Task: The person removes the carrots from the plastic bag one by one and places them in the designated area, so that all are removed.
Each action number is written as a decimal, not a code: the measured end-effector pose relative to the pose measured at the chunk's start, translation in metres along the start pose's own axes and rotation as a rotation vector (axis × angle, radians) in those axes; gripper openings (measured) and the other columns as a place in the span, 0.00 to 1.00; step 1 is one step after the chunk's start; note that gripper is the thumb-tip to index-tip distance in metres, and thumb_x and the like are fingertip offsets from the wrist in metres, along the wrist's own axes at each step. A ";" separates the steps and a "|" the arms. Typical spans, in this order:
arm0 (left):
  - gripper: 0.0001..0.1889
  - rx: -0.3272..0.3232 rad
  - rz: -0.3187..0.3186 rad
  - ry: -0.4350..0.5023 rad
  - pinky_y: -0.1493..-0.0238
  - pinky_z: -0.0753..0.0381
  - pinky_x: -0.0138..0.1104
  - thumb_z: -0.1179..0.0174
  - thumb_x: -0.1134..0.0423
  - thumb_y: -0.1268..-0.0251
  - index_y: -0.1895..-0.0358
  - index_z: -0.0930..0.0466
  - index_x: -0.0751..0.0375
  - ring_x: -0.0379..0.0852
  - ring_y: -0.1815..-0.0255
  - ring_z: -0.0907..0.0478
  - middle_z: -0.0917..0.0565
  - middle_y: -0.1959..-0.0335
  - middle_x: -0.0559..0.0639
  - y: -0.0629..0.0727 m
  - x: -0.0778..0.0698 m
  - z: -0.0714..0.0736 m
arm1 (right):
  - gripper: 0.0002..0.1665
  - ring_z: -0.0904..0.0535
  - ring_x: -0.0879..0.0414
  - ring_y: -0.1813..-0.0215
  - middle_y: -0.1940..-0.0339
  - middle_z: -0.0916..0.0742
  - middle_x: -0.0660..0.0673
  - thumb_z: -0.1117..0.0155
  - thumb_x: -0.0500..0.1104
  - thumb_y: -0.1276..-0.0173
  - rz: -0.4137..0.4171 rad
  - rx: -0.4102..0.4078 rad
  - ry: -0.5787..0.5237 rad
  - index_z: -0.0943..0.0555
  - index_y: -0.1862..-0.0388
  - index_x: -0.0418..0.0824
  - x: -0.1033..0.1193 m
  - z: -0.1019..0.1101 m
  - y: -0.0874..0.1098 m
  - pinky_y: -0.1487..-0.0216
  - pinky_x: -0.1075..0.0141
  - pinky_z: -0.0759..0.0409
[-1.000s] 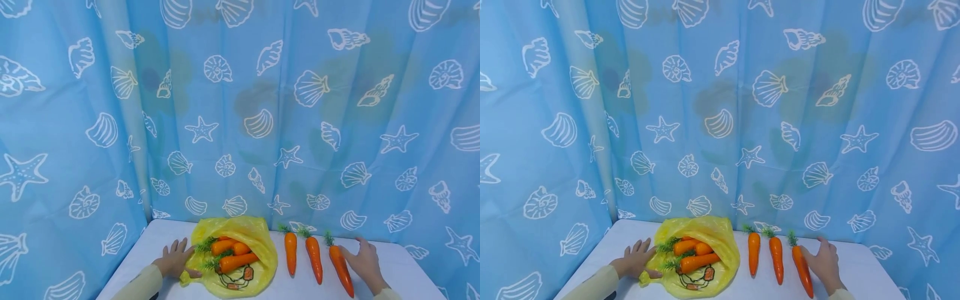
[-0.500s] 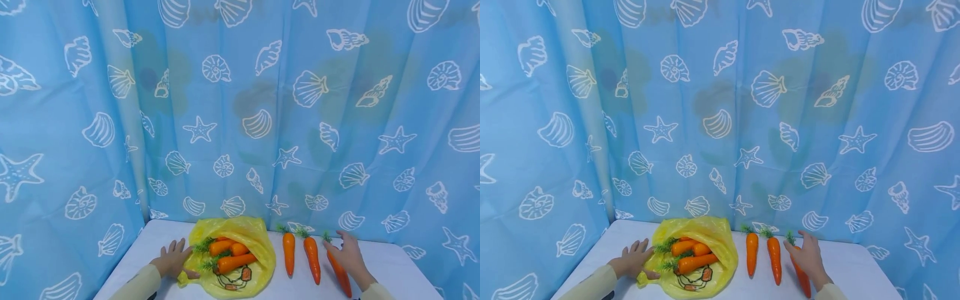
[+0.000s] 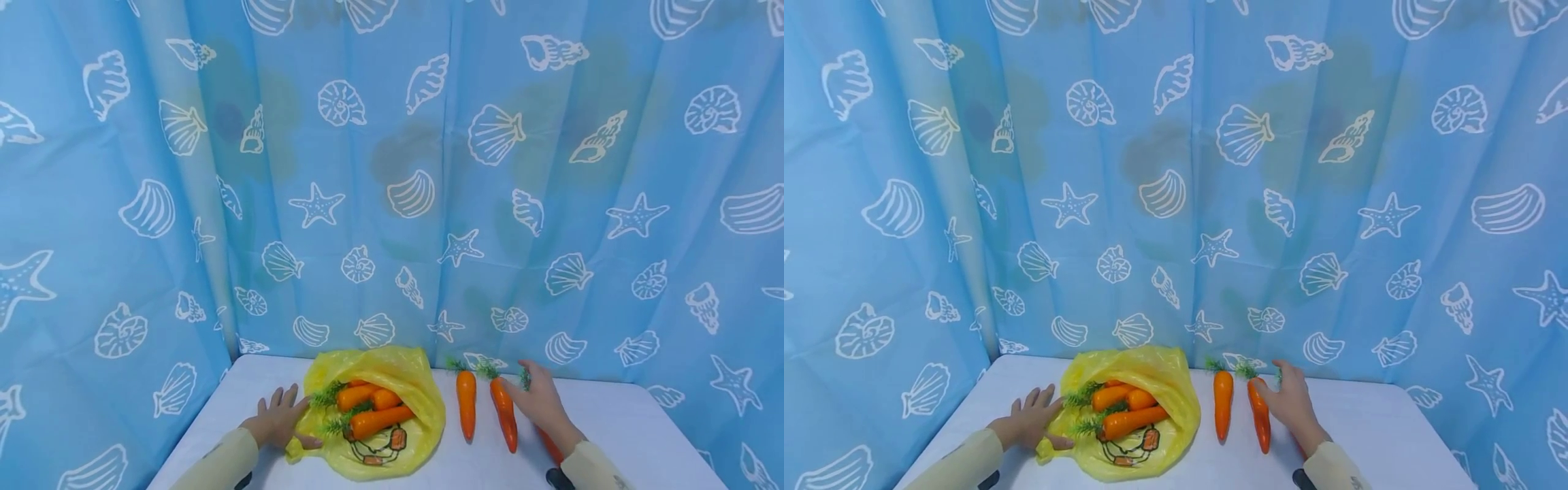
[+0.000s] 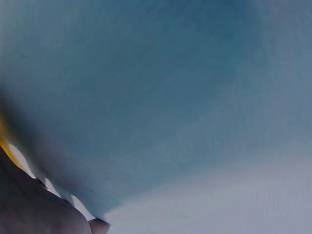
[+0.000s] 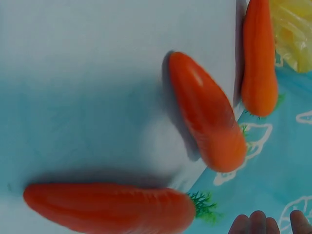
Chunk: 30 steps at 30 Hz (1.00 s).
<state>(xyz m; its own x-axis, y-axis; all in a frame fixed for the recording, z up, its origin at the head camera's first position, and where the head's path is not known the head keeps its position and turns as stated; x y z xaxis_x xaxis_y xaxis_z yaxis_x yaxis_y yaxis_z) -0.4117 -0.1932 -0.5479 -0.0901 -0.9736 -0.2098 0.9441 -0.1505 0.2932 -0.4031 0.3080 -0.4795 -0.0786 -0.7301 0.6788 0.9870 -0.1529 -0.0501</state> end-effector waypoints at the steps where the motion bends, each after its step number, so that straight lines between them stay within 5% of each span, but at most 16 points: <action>1: 0.60 0.003 0.003 0.000 0.29 0.62 0.72 0.39 0.18 0.63 0.25 0.38 0.49 0.74 0.23 0.56 0.49 0.21 0.66 0.000 0.000 -0.001 | 0.50 0.40 0.30 0.31 0.27 0.39 0.27 0.36 0.59 0.33 0.009 -0.003 0.002 0.44 0.25 0.32 0.002 -0.001 0.000 0.33 0.34 0.34; 8: 0.61 0.005 0.003 0.004 0.29 0.64 0.72 0.40 0.18 0.63 0.25 0.39 0.50 0.74 0.22 0.58 0.50 0.20 0.65 0.001 -0.001 0.001 | 0.46 0.33 0.31 0.35 0.30 0.35 0.28 0.34 0.55 0.32 0.078 -0.033 0.013 0.41 0.26 0.33 0.022 -0.003 0.003 0.38 0.40 0.24; 30: 0.61 0.001 0.018 0.006 0.29 0.63 0.72 0.41 0.16 0.65 0.26 0.37 0.49 0.75 0.22 0.57 0.49 0.21 0.65 -0.001 0.002 -0.003 | 0.42 0.34 0.36 0.32 0.29 0.32 0.32 0.35 0.54 0.31 0.142 0.002 -0.023 0.39 0.26 0.36 0.052 -0.026 0.010 0.34 0.38 0.29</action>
<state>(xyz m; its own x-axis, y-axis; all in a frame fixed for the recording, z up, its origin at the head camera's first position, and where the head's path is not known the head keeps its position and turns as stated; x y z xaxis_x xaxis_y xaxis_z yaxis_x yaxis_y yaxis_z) -0.4116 -0.1945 -0.5513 -0.0714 -0.9750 -0.2106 0.9452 -0.1336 0.2978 -0.4004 0.2514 -0.4641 0.0649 -0.7286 0.6819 0.9882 -0.0480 -0.1453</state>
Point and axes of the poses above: each hand's wrist, its own y-axis away from the middle knuckle, its own z-axis out of the back of the hand, x = y × z, the point moved 6 cm from there along -y, towards the middle knuckle
